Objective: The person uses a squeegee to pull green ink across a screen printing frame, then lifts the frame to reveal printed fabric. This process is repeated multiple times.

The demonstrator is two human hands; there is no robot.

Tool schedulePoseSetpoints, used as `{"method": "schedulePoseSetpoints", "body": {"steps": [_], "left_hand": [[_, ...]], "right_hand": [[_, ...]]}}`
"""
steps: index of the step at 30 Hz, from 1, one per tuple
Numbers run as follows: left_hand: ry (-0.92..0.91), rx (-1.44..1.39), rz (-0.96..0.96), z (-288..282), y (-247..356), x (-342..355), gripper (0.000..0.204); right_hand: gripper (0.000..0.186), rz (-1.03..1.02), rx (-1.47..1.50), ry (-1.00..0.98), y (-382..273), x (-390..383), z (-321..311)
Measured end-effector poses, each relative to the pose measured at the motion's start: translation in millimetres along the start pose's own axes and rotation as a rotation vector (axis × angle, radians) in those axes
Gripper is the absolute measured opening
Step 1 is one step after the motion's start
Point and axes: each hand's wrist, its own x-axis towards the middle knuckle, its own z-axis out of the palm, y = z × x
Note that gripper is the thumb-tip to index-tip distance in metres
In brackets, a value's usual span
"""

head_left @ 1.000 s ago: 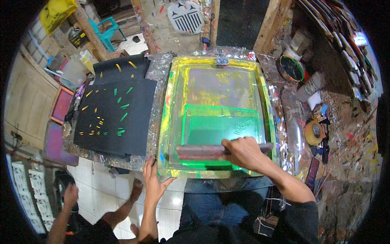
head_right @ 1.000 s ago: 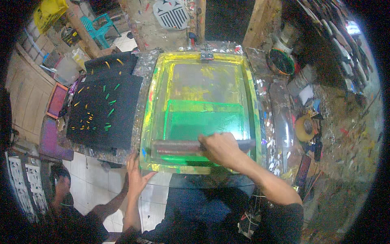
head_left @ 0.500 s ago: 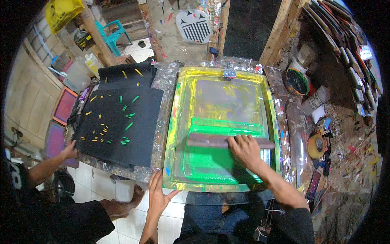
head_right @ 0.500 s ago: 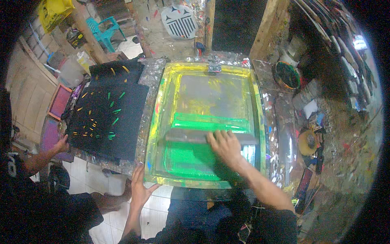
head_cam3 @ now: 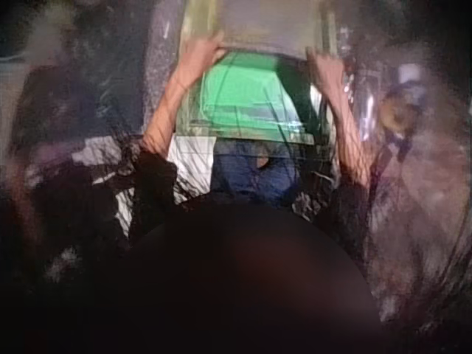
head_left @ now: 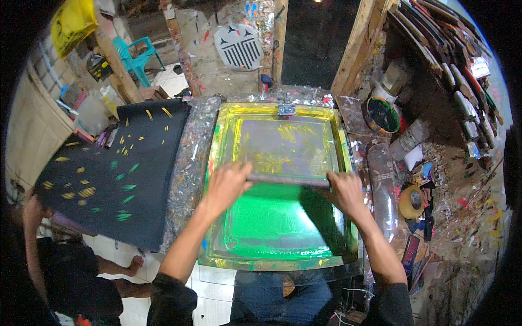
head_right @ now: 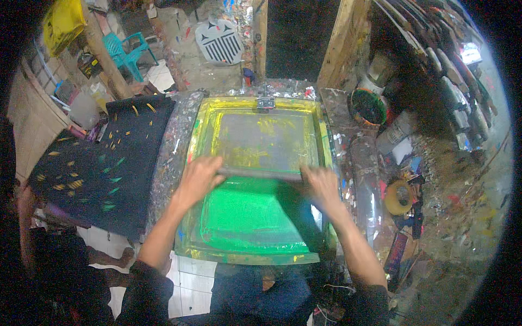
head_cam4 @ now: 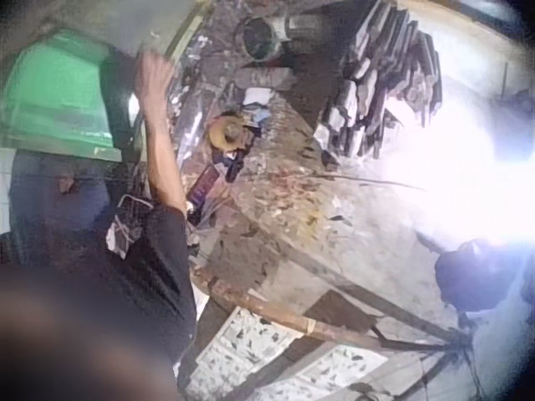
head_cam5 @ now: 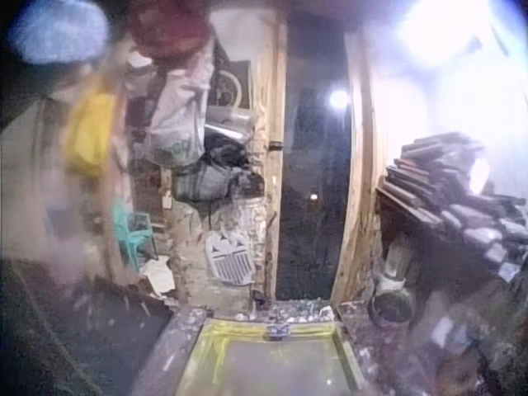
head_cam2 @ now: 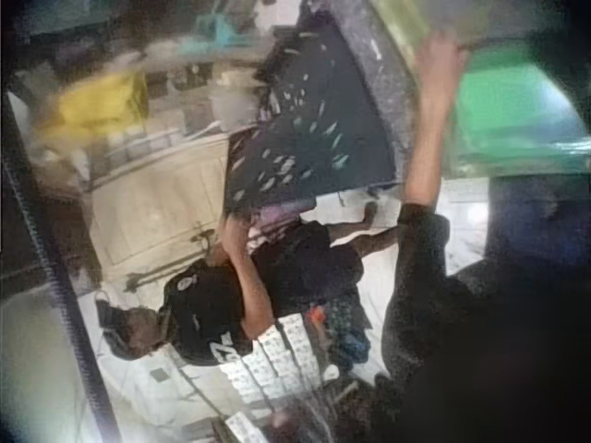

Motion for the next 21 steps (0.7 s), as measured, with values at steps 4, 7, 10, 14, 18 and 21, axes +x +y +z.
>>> {"method": "schedulePoseSetpoints", "body": {"steps": [4,7,10,14,18,21], "left_hand": [[-0.056,-0.029,-0.106,12.0,-8.5,-11.5,0.041],[-0.183,-0.005,-0.145,2.1,29.0,-84.8,0.041],[-0.188,-0.052,-0.099,-12.9,66.8,-131.4,0.045],[-0.260,-0.138,-0.195,-11.5,53.6,-82.8,0.050],[-0.052,-0.022,-0.121,23.2,6.5,0.2,0.050],[-0.040,-0.083,-0.037,40.1,-10.6,14.3,0.051]], "right_hand": [[0.041,-0.101,0.052,-0.086,4.7,18.5,26.3],[0.029,-0.143,0.087,-0.192,-16.4,-43.6,4.8],[0.022,-0.195,0.142,-0.093,-37.2,-100.4,-26.0],[0.023,-0.104,0.163,-0.567,-6.8,-61.9,-25.8],[0.047,-0.150,0.061,0.032,26.3,6.7,11.5],[0.047,0.090,0.107,-0.105,12.0,-13.3,11.6]]}}
